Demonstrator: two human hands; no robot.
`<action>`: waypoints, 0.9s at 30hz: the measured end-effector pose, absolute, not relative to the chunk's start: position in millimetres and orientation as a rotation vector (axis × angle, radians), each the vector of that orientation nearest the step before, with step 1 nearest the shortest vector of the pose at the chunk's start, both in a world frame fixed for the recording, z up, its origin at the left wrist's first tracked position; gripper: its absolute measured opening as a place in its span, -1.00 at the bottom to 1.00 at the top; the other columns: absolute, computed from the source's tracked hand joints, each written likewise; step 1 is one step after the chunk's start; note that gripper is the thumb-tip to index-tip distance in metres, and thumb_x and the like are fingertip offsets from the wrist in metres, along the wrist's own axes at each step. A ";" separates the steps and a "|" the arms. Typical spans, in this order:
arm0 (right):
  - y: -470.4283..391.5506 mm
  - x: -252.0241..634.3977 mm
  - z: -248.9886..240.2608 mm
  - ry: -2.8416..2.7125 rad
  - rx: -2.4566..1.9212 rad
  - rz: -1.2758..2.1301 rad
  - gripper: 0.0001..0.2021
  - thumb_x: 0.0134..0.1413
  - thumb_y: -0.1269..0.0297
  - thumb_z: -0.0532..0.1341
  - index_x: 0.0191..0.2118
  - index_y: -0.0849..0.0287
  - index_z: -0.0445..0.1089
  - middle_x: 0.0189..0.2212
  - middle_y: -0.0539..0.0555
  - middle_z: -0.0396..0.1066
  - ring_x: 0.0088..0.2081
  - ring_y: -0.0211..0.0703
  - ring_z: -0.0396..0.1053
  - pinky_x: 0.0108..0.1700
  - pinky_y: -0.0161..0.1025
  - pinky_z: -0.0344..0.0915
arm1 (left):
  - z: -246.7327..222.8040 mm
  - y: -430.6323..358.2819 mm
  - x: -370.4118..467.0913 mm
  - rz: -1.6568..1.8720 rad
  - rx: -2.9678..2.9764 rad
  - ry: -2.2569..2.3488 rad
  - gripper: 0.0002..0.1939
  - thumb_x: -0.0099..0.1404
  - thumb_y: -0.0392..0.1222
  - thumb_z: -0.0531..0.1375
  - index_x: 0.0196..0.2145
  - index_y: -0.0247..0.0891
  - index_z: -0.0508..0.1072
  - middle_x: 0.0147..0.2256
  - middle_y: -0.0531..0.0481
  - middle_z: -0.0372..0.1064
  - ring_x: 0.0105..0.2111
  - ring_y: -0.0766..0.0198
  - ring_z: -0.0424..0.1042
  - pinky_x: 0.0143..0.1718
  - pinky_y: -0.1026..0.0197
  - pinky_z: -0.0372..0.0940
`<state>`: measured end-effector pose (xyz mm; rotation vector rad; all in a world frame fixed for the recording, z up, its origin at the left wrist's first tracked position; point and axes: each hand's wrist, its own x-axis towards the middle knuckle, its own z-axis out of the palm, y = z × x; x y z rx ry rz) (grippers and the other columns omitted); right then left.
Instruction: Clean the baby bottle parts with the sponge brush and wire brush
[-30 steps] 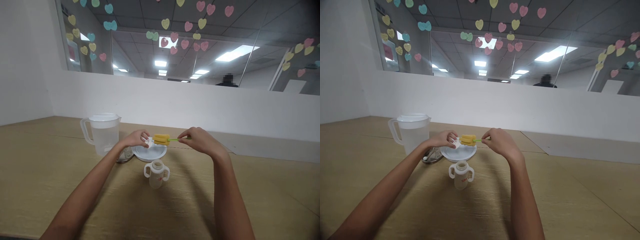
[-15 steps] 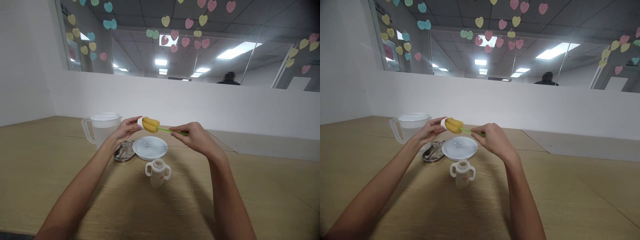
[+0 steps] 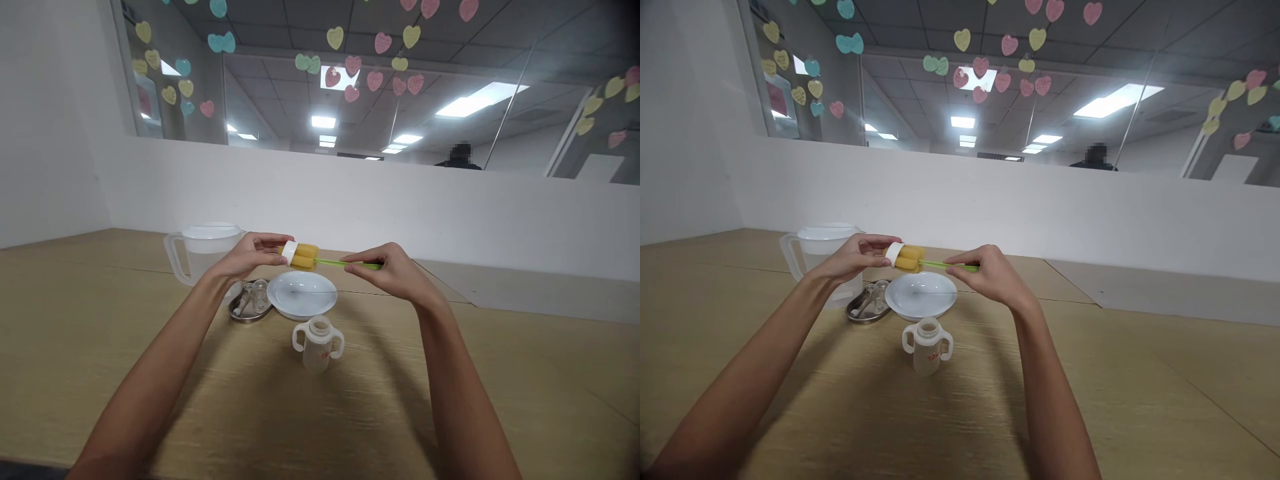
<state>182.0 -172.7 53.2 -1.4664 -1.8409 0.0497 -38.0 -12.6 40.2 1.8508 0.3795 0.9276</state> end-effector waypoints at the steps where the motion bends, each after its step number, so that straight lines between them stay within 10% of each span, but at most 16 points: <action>1: -172.2 182.8 53.1 -1.835 -1.467 0.067 -0.78 -0.03 0.23 0.18 -0.25 0.11 0.50 -0.23 0.03 0.47 -0.20 -0.06 0.39 -0.20 -0.24 0.30 | 40.5 -13.5 -38.2 0.924 1.857 0.374 -0.49 -0.18 -0.28 0.37 -0.18 -0.33 0.47 -0.15 -0.17 0.41 -0.11 0.07 0.34 -0.02 -0.01 0.20; 27: -157.0 184.8 49.1 -1.742 -1.408 0.201 -0.82 -0.05 0.23 0.20 -0.32 0.08 0.52 -0.24 0.01 0.47 -0.15 -0.06 0.37 -0.16 -0.23 0.29 | 38.2 -18.7 -29.5 0.944 1.904 0.405 -0.47 -0.22 -0.27 0.39 -0.20 -0.32 0.46 -0.21 -0.12 0.43 -0.17 0.12 0.38 -0.13 0.09 0.32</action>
